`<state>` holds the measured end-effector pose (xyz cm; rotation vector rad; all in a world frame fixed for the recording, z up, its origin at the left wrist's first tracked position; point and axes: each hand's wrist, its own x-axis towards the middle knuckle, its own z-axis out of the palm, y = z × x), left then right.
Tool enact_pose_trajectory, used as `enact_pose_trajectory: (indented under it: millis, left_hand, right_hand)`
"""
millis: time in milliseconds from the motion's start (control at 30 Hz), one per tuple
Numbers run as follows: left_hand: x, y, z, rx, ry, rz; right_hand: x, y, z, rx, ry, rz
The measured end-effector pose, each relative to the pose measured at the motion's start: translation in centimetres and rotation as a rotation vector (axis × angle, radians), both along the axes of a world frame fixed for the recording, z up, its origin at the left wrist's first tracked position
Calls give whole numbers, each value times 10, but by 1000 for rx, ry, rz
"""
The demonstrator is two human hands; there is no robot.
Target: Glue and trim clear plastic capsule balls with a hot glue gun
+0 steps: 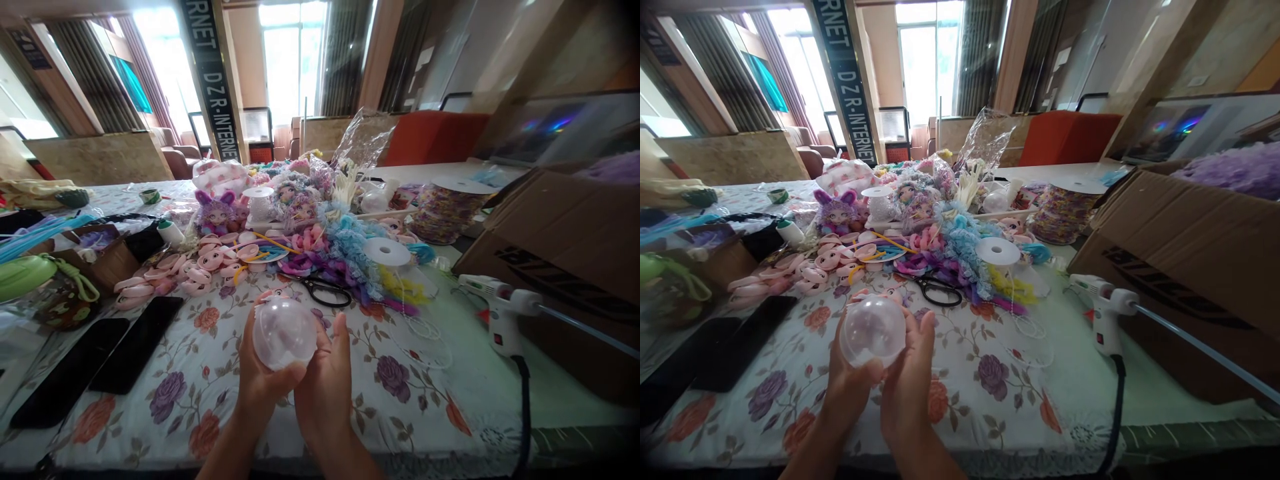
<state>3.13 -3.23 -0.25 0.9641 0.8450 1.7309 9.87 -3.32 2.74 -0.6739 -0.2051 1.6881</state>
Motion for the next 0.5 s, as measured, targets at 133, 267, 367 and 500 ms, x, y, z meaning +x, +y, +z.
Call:
enact_pose_trajectory:
  millis: [133,267,367,500]
  left_hand:
    - [1,0,1,-7,-18,-3]
    - [3,-2,3,-22,-26,-21]
    - [3,-3,4,-8,-14,-35]
    - [4,-3,3,21,-11,-43]
  right_hand:
    - [5,-2,-1,14,12,33]
    - [3,-3,1,29,11,-1]
    - [1,-3,0,30,2,-24]
    - [2,0,-3,36,-18,-25]
